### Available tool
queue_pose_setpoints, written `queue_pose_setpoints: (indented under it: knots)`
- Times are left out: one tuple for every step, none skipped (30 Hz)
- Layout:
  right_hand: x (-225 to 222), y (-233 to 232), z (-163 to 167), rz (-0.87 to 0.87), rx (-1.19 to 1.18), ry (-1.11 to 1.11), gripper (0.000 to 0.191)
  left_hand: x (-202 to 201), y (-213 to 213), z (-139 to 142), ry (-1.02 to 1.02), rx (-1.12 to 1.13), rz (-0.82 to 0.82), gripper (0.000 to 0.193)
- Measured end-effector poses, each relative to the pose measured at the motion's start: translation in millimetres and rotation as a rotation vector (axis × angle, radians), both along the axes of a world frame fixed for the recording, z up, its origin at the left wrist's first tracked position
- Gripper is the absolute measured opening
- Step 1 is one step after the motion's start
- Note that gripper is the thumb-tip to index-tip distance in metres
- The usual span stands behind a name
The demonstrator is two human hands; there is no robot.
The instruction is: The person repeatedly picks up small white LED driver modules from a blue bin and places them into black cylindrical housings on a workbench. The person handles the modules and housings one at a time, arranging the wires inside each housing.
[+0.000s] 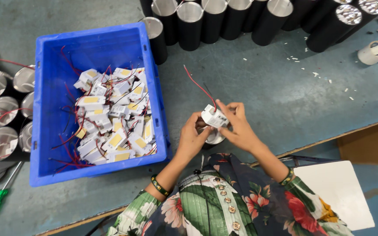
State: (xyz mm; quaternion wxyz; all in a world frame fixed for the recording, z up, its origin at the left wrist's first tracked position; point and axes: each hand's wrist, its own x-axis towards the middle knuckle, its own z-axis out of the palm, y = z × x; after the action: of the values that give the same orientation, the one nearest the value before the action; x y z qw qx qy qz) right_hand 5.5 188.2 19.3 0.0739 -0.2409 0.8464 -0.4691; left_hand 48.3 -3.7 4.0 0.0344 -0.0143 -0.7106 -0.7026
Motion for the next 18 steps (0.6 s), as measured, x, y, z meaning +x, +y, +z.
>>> queue_pose_setpoints:
  knots:
    - [0.1, -0.7, 2.6, 0.007, -0.022, -0.02, 0.081, 0.8, -0.1, 3.2, 0.026, -0.004, 0.023, 0.039]
    - [-0.1, -0.7, 4.5, 0.014, -0.042, -0.04, 0.084, 2.6, 0.4, 7.2, 0.06, -0.052, 0.046, 0.038]
    - [-0.4, -0.8, 5.1, 0.02, -0.061, -0.058, 0.088, 4.6, 1.4, 11.6, 0.096, -0.099, 0.067, 0.037]
    - [-0.2, -1.5, 4.1, 0.009, -0.041, -0.001, 0.087, 6.5, 2.6, 16.3, 0.132, -0.144, 0.088, 0.036]
    - [0.3, -2.5, 1.5, -0.001, -0.021, 0.056, 0.087, 7.9, 3.7, 21.1, 0.17, -0.175, 0.091, 0.032]
    - [0.1, -3.6, -2.5, -0.011, -0.001, 0.113, 0.087, 9.5, 4.3, 25.9, 0.207, -0.208, 0.096, 0.028]
    - [-1.7, -3.9, -7.3, 0.018, -0.173, -0.009, 0.083, 11.1, 4.4, 30.3, 0.243, -0.241, 0.1, 0.024]
    - [-4.2, -3.4, -12.4, 0.045, -0.345, -0.132, 0.079, 11.4, 3.8, 34.5, 0.257, -0.235, 0.091, 0.022]
    - [-6.2, -2.3, -18.1, 0.07, -0.515, -0.257, 0.075, 10.8, 3.1, 38.1, 0.27, -0.228, 0.08, 0.021]
    - [-7.9, -0.9, -24.0, 0.07, -0.623, -0.367, 0.072, 9.8, 2.1, 41.1, 0.283, -0.221, 0.068, 0.019]
    - [-9.2, 1.2, -29.4, 0.068, -0.729, -0.476, 0.069, 8.8, 0.4, 43.6, 0.287, -0.235, 0.089, 0.018]
    - [-10.5, 3.8, -34.1, 0.064, -0.835, -0.584, 0.065, 7.5, -1.7, 45.4, 0.292, -0.248, 0.109, 0.017]
    - [-11.5, 6.8, -37.7, 0.055, -0.85, -0.608, 0.065, 5.5, -4.0, 46.8, 0.3, -0.262, 0.13, 0.016]
    - [-10.9, 9.5, -40.6, 0.047, -0.865, -0.634, 0.065, 4.3, -6.3, 47.8, 0.289, -0.353, 0.126, 0.016]
    - [-9.5, 11.1, -43.0, 0.038, -0.879, -0.664, 0.065, 4.4, -8.2, 48.4, 0.275, -0.443, 0.122, 0.015]
    - [-9.0, 11.6, -44.8, 0.039, -0.878, -0.647, 0.064, 4.5, -9.0, 48.5, 0.259, -0.533, 0.117, 0.015]
    - [-8.7, 11.3, -45.8, 0.041, -0.877, -0.629, 0.063, 4.1, -8.6, 48.4, 0.297, -0.567, 0.113, 0.015]
    - [-8.5, 10.3, -46.2, 0.045, -0.878, -0.61, 0.062, 3.6, -7.6, 48.3, 0.336, -0.601, 0.109, 0.015]
